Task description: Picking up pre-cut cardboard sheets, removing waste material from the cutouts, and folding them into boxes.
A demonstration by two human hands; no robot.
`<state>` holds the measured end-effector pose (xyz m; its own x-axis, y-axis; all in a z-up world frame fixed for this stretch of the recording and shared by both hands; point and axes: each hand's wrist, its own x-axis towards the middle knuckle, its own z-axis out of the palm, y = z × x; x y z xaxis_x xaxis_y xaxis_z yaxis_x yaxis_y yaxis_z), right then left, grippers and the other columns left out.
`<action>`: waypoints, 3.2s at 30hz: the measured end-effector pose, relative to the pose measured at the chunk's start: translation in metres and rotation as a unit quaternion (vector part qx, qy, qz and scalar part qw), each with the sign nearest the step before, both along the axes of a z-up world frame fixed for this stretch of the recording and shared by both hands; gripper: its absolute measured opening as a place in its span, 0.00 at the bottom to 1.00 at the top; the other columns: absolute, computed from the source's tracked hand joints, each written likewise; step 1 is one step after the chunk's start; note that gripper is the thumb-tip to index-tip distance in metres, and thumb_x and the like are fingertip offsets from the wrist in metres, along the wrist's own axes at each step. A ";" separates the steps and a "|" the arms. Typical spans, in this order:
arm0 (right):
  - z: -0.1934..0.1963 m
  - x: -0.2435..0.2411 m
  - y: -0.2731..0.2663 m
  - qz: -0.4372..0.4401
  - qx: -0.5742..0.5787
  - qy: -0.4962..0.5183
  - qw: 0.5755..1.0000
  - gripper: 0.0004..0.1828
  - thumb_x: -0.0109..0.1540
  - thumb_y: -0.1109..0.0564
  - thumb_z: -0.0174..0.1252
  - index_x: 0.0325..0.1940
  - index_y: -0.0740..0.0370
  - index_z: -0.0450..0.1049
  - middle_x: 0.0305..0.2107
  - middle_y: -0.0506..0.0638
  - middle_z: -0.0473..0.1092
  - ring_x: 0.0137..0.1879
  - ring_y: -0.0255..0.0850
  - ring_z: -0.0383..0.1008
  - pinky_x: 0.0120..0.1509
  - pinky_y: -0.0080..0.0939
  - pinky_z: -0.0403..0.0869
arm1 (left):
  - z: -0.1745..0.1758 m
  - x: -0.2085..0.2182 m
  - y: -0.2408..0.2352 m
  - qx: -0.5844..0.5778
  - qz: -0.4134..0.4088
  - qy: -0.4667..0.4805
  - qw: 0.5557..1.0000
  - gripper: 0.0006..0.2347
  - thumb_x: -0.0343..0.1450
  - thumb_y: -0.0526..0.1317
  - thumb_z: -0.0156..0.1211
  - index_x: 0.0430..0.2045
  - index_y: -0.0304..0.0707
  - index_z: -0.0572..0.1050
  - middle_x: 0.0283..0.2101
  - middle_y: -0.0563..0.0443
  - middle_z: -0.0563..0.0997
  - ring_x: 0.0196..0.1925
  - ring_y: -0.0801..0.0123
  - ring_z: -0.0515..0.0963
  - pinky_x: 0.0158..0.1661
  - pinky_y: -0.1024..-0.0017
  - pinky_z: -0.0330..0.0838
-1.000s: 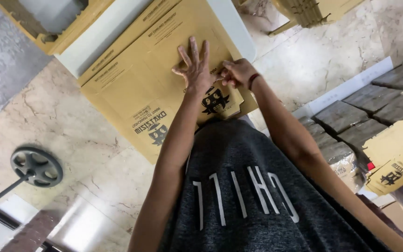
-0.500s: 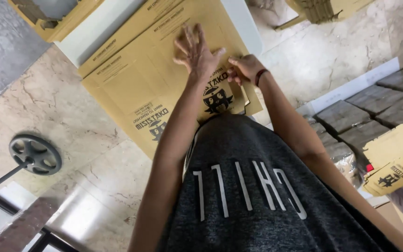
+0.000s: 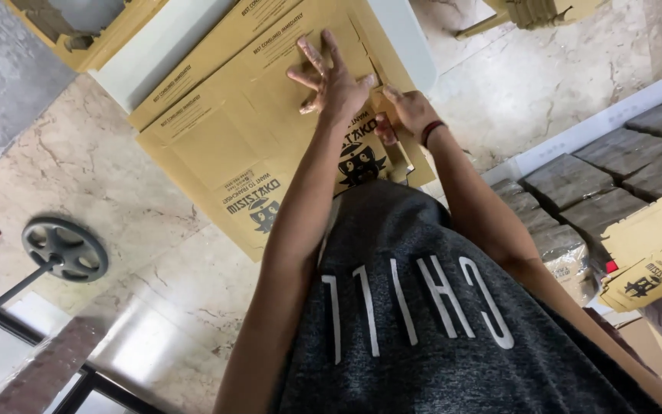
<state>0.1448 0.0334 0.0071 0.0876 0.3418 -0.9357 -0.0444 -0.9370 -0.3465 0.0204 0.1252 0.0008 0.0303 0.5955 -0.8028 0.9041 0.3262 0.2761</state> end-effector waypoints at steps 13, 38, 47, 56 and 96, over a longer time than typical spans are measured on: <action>-0.001 0.004 0.007 -0.156 0.015 0.140 0.978 0.19 0.75 0.49 0.43 0.36 0.59 0.71 0.23 0.53 0.68 0.14 0.32 0.47 0.19 0.35 0.47 | -0.009 0.001 -0.019 0.020 -0.023 0.015 0.999 0.52 0.71 0.32 0.66 0.70 0.59 0.18 0.76 0.45 0.14 0.75 0.22 0.18 0.53 0.10 0.43; -0.065 0.006 0.070 0.168 0.278 -0.152 0.933 0.38 0.64 0.28 0.68 0.16 0.61 0.72 0.13 0.58 0.65 0.26 0.51 0.69 0.35 0.48 0.63 | -0.011 -0.026 -0.031 0.165 -0.377 0.062 0.909 0.26 0.76 0.50 0.59 0.70 0.53 0.61 0.78 0.51 0.30 0.76 0.34 0.27 0.57 0.12 0.48; 0.017 0.014 0.089 0.151 0.223 -0.043 0.962 0.23 0.65 0.40 0.64 0.23 0.54 0.72 0.21 0.46 0.70 0.23 0.34 0.69 0.35 0.37 0.77 | 0.015 -0.030 -0.006 0.101 -0.363 -0.008 0.926 0.43 0.72 0.54 0.65 0.76 0.62 0.37 0.76 0.52 0.24 0.77 0.41 0.28 0.60 0.14 0.43; 0.008 0.013 0.156 0.121 0.003 0.012 0.993 0.27 0.68 0.34 0.58 0.35 0.60 0.77 0.25 0.55 0.77 0.25 0.40 0.77 0.31 0.38 0.73 | -0.075 -0.054 0.080 0.431 -0.242 -0.076 0.866 0.31 0.65 0.27 0.66 0.64 0.46 0.62 0.58 0.46 0.77 0.61 0.53 0.72 0.59 0.42 0.61; -0.016 -0.029 0.137 0.262 0.309 -0.180 0.896 0.27 0.76 0.60 0.47 0.21 0.57 0.67 0.13 0.48 0.68 0.16 0.34 0.73 0.17 0.29 0.67 | -0.092 -0.028 0.130 0.194 -0.226 -0.175 0.938 0.13 0.56 0.39 0.69 0.12 0.51 0.65 0.14 0.65 0.68 0.20 0.75 0.69 0.18 0.69 0.63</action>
